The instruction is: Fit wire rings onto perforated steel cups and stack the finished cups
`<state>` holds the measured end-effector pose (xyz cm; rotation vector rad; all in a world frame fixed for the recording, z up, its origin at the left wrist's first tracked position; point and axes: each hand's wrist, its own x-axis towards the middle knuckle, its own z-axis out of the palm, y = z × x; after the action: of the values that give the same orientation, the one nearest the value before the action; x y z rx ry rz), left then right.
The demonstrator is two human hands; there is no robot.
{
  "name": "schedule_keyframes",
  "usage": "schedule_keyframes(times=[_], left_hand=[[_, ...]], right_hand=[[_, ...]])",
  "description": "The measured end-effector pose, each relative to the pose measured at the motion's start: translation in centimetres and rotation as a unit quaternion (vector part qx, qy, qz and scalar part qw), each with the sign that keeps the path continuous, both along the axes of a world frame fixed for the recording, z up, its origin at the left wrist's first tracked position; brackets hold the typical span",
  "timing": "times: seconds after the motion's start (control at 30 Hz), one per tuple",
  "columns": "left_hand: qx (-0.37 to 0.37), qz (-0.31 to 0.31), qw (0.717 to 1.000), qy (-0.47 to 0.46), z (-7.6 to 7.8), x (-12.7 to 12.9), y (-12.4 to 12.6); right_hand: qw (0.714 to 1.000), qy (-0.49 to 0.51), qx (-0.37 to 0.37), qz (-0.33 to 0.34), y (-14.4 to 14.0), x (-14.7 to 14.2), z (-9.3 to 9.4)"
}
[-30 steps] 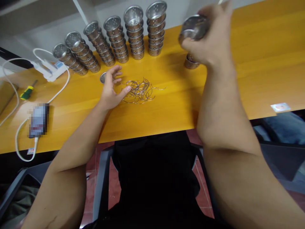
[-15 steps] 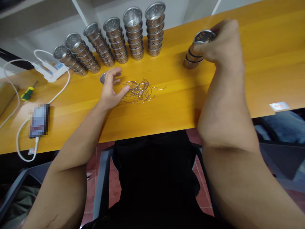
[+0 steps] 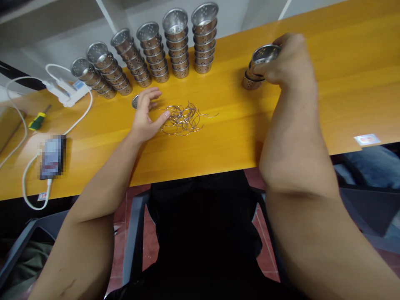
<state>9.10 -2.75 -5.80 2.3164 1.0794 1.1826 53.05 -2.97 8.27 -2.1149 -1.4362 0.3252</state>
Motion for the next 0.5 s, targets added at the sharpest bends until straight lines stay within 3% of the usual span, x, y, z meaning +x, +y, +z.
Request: schedule_keyframes(times=[0.17, 0.27, 0.33, 0.4, 0.5], left_hand=[[0.027, 0.018, 0.999, -0.005, 0.2, -0.6, 0.6], [0.039, 0.056, 0.997, -0.022, -0.1, -1.3, 1.6], [0.046, 0.094, 0.994, -0.036, -0.3, -1.9, 2.3], [0.051, 0.137, 0.988, -0.046, -0.4, -2.9, 2.9], [0.038, 0.201, 0.978, -0.048, -1.2, -4.9, 3.8]], right_hand=[[0.999, -0.006, 0.034, -0.019, 1.3, 0.4, -1.2], [0.984, -0.024, 0.175, 0.002, 2.8, 0.9, -2.2], [0.953, -0.016, 0.298, 0.057, 3.7, 0.7, -3.1], [0.927, 0.008, 0.354, 0.125, 4.2, -0.3, -3.9], [0.929, 0.044, 0.26, 0.259, 3.6, -3.2, -4.9]])
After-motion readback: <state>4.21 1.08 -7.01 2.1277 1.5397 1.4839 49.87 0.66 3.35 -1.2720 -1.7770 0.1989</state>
